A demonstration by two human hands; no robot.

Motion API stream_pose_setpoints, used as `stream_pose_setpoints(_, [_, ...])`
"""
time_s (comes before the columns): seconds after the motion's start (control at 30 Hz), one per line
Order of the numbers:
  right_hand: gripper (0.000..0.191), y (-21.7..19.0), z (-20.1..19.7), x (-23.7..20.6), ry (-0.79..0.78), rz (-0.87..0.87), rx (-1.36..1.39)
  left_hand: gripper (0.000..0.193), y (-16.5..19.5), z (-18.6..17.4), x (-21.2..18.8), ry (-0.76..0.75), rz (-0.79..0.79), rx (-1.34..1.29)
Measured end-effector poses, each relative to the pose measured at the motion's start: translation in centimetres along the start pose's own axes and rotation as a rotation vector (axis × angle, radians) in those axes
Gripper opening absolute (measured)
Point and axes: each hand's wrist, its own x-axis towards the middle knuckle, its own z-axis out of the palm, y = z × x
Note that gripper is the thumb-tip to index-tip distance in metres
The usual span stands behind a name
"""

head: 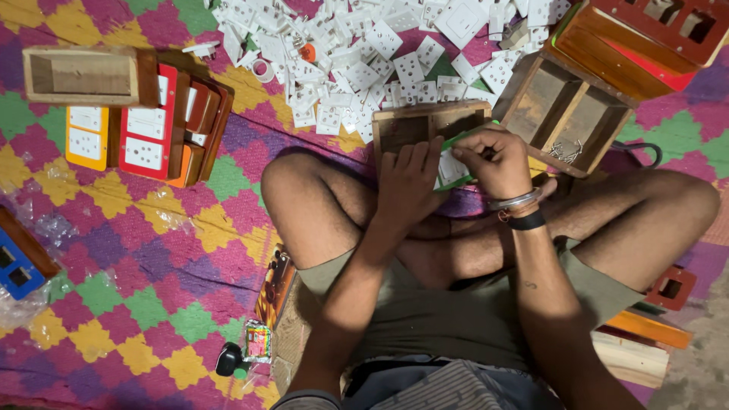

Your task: The person sits on a colorful mat and assembles small white electrical components into red and green plastic frames. They place components into slots, secure them with metal pins from a wooden box, and set the completed frames aside.

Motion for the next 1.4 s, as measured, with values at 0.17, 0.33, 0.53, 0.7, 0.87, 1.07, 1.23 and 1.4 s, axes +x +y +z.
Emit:
stream_pose_setpoints(0.17, [0.010,-0.1,-0.5,0.4,0.006,-0.223,-0.039,0.093,-0.3,-0.3,-0.2,0.037,0.004,-0.030])
stream_pose_setpoints(0.33, [0.009,-0.1,-0.8,0.3,-0.029,-0.254,-0.096,0.090,-0.1,-0.1,-0.2,0.043,0.000,0.014])
stream_pose_setpoints(0.53, [0.022,1.7,0.7,1.0,0.064,-0.089,0.074,0.086,-0.1,-0.7,0.0,0.023,0.045,0.074])
stream_pose_setpoints(0.7, [0.013,3.9,2.0,1.4,0.224,-0.100,0.231,0.091,0.0,-0.7,0.5,0.002,-0.098,0.037])
stream_pose_setpoints(0.87, [0.009,5.2,1.7,0.0,0.193,-0.233,-0.281,0.087,-3.0,-1.0,0.2,0.167,-0.412,0.011])
stream_pose_setpoints(1.07, [0.026,4.3,3.8,0.3,-0.079,-0.110,-0.834,0.088,-4.6,-0.1,-0.1,0.263,-0.401,0.037])
stream_pose_setpoints(1.23, [0.032,3.8,4.4,0.2,-0.042,-0.148,-0.854,0.090,-4.4,0.6,0.1,0.254,-0.382,0.004])
stream_pose_setpoints(1.4, [0.026,4.0,4.4,0.1,-0.070,-0.138,-0.896,0.093,-4.2,0.6,0.1,0.239,-0.376,-0.008])
